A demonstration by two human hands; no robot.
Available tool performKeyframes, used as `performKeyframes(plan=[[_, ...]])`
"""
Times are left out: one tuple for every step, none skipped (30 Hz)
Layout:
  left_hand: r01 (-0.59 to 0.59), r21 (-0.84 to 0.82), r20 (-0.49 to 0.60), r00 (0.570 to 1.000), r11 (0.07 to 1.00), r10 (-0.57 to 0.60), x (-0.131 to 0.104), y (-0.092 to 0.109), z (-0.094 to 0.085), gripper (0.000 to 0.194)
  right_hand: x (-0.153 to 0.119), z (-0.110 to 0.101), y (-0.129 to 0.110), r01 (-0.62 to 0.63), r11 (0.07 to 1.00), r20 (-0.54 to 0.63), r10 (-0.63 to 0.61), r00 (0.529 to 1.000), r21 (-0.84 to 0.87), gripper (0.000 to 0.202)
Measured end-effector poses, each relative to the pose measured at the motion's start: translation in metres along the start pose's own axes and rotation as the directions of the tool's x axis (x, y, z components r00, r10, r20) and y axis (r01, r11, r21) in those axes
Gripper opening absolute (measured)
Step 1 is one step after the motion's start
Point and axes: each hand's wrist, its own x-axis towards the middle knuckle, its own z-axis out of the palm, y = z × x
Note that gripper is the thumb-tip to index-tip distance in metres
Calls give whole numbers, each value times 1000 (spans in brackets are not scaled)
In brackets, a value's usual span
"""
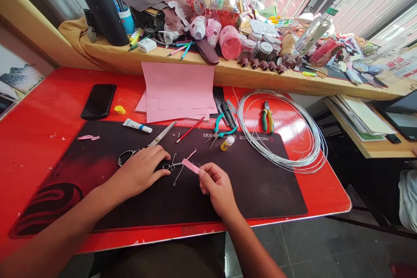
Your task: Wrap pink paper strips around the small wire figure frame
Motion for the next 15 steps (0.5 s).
performKeyframes(plan=[[-10,3,6,1000,1000,10,-1,1,3,11,0,1,-1,-6,1000,5,6,1000,-26,35],[-19,0,15,1000,1000,19,0,1,5,8,1,1,-3,-11,999,14,12,1000,-53,35],[-26,-8,24,999,1000,27,1,1,5,6,1,2,-4,-16,997,32,18,999,-81,36],[-33,-22,29,999,999,34,3,0,5,5,1,2,-6,-20,994,54,26,998,-108,36],[-37,-40,28,999,999,38,5,0,3,6,1,2,-8,-25,991,78,35,996,-132,36],[-35,-63,23,999,997,36,7,-1,0,7,1,2,-10,-32,988,101,47,994,-151,35],[-21,-93,20,1000,995,23,9,-1,-3,9,0,1,-12,-41,985,120,61,991,-167,34],[5,-130,24,1000,991,-2,10,-2,-6,10,0,1,-13,-52,982,136,77,988,-181,33],[41,-174,36,999,984,-35,11,-2,-9,11,0,0,-14,-64,979,148,94,985,-195,32],[83,-225,58,996,971,-71,12,-3,-12,11,0,0,-16,-73,975,160,108,981,-209,31],[127,-282,86,991,951,-107,12,-3,-14,11,0,-1,-17,-80,971,174,121,977,-225,31],[168,-347,114,984,923,-137,13,-4,-16,11,1,-1,-18,-86,966,190,135,972,-243,30],[202,-419,141,978,885,-156,13,-4,-17,10,1,-1,-20,-89,961,208,147,967,-263,29],[229,-490,167,972,841,-168,14,-5,-17,10,2,-1,-21,-91,955,226,158,961,-284,28],[251,-555,188,967,793,-174,14,-5,-18,12,3,0,-22,-90,947,243,169,955,-307,27]])
